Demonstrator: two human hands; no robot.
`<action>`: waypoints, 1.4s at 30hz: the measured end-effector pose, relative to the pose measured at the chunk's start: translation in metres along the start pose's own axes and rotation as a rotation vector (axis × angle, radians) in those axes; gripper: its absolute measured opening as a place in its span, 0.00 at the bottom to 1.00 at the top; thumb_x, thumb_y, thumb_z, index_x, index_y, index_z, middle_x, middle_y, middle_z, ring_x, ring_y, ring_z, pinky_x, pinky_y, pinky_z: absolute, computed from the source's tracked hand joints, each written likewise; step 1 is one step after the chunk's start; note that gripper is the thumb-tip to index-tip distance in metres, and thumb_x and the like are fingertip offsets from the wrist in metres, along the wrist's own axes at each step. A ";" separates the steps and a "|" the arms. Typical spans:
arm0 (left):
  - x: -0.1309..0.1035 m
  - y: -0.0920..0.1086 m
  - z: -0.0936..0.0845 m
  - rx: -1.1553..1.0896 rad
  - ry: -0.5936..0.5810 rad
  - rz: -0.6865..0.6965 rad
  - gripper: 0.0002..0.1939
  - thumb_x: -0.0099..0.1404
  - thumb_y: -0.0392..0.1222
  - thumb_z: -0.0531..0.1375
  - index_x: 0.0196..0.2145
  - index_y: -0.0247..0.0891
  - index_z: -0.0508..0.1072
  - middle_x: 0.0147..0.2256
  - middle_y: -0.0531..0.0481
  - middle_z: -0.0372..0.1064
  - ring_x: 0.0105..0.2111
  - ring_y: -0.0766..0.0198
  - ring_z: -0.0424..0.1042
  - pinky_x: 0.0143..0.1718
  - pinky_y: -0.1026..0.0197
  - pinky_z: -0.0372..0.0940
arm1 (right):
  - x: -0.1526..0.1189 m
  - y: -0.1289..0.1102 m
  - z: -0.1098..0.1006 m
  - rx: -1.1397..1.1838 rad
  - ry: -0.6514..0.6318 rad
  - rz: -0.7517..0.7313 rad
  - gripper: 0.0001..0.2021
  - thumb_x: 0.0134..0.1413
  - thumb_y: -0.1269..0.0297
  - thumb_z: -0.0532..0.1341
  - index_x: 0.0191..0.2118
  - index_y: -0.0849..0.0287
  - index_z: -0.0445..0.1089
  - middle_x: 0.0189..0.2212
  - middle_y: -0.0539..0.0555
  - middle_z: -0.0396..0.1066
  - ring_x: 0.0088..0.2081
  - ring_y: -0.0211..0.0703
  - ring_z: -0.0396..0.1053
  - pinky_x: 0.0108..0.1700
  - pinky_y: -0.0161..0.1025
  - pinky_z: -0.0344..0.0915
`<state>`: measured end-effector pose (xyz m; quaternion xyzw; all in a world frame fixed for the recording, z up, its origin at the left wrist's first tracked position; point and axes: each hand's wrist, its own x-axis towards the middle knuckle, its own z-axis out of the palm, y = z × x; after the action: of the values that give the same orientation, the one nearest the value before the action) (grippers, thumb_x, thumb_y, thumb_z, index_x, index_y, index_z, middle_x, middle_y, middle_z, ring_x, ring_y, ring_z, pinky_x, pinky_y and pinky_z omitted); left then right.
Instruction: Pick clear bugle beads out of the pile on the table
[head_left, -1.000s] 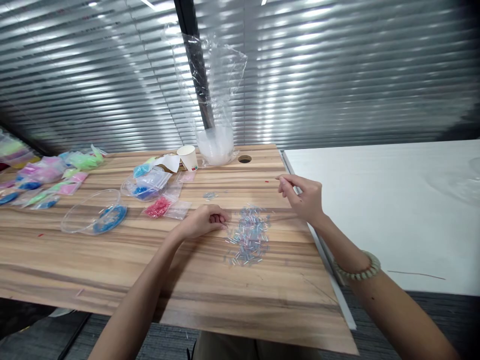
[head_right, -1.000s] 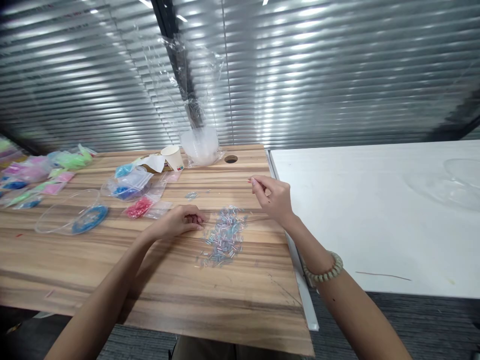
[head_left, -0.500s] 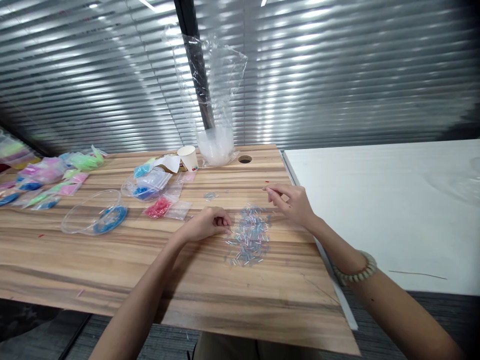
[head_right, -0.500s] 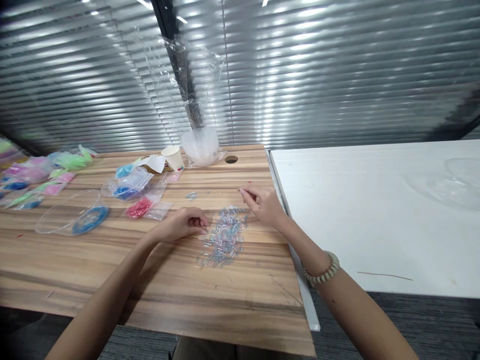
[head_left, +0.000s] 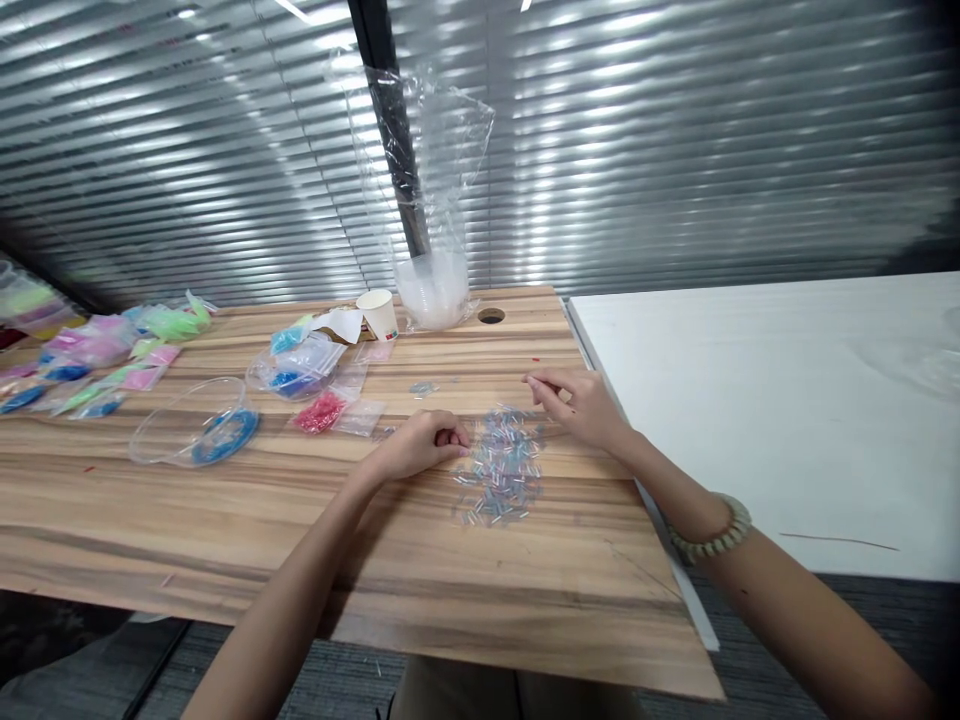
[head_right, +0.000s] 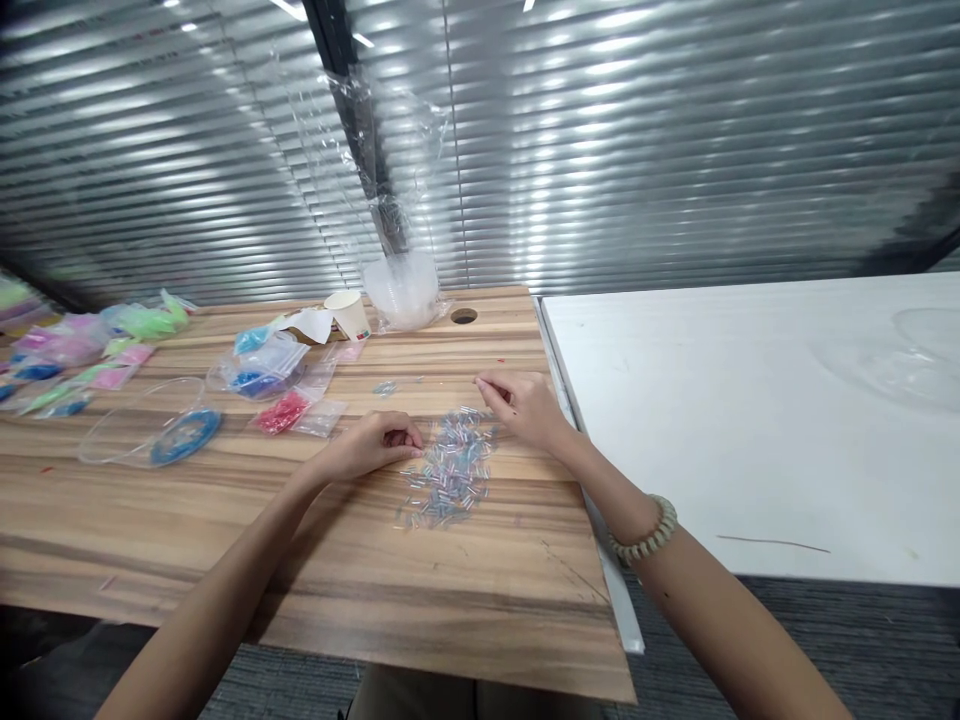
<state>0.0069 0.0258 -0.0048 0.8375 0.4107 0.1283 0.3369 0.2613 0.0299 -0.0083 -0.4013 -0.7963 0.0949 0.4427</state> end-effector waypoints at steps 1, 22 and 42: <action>0.000 -0.001 0.001 0.005 0.000 0.005 0.06 0.59 0.39 0.60 0.32 0.34 0.73 0.25 0.53 0.64 0.24 0.70 0.59 0.25 0.68 0.54 | 0.000 0.000 0.000 -0.001 -0.002 0.000 0.14 0.61 0.63 0.52 0.29 0.61 0.71 0.22 0.50 0.70 0.24 0.36 0.67 0.28 0.33 0.60; -0.006 0.007 -0.012 -0.005 -0.008 -0.036 0.04 0.57 0.34 0.59 0.31 0.33 0.73 0.28 0.50 0.70 0.28 0.67 0.66 0.29 0.67 0.60 | -0.005 0.006 0.011 -0.017 -0.079 -0.027 0.15 0.61 0.65 0.51 0.29 0.61 0.71 0.23 0.51 0.70 0.24 0.36 0.65 0.28 0.33 0.58; -0.002 0.000 -0.006 -0.015 -0.004 0.009 0.05 0.58 0.36 0.59 0.33 0.34 0.74 0.26 0.52 0.67 0.25 0.69 0.62 0.27 0.68 0.57 | -0.007 0.006 0.015 -0.084 -0.073 -0.041 0.14 0.60 0.66 0.53 0.30 0.62 0.73 0.26 0.54 0.73 0.27 0.38 0.68 0.29 0.33 0.59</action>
<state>0.0021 0.0272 -0.0002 0.8370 0.4053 0.1311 0.3435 0.2545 0.0317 -0.0246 -0.3992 -0.8233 0.0670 0.3980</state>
